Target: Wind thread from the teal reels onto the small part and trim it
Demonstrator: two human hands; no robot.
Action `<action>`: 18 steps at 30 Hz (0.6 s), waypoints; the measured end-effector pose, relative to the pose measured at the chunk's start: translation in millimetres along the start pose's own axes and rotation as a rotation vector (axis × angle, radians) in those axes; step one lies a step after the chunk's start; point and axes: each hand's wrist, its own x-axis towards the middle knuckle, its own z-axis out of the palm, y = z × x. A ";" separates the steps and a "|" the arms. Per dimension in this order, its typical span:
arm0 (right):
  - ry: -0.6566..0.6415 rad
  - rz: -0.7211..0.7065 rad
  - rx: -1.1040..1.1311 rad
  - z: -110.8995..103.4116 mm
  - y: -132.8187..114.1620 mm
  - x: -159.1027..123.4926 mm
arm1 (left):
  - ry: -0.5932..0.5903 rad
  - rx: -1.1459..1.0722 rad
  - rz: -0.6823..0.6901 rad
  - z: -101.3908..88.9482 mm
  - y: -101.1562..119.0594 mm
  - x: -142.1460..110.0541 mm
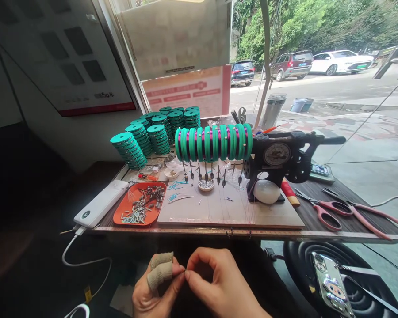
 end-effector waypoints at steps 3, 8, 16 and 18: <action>0.002 0.004 0.004 0.2 0.2 0.7 | 0.017 0.018 -0.002 0.4 -0.8 -2.3; 0.006 -0.004 0.005 0.0 -1.1 0.6 | 0.019 -0.002 -0.035 2.1 2.6 -3.0; 0.003 -0.006 0.034 0.0 -1.4 1.4 | 0.021 -0.029 -0.026 2.0 1.0 -1.6; -0.005 0.003 0.038 -0.2 -1.3 1.1 | 0.012 -0.035 -0.011 1.9 1.5 -1.5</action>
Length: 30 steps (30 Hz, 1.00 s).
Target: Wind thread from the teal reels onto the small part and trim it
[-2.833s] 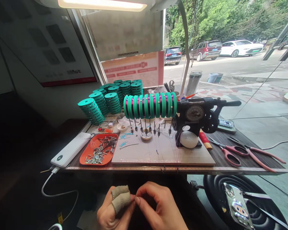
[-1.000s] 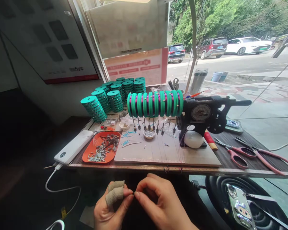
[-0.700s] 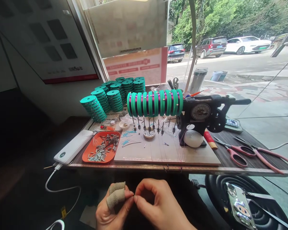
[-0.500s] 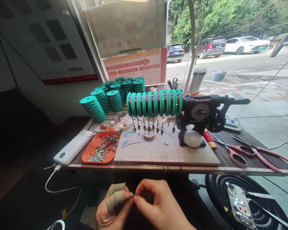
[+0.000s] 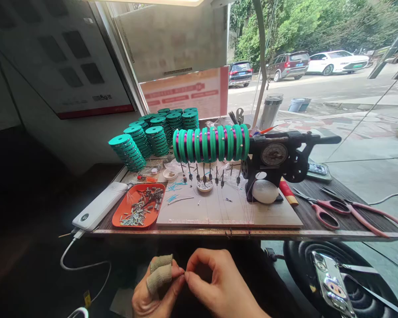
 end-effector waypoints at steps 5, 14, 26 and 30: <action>-0.014 0.007 -0.002 -0.5 -0.4 -0.2 | 0.044 -0.030 -0.068 1.9 3.8 0.1; -0.022 0.018 0.015 -0.5 -2.8 0.9 | -0.032 0.027 0.056 -2.5 -8.1 -2.0; -0.037 0.030 -0.027 -0.3 -8.7 0.9 | 0.111 0.181 0.185 5.7 -4.4 -7.5; -0.052 0.033 0.000 1.0 -9.0 1.1 | 0.093 0.248 0.201 4.3 -5.8 -9.6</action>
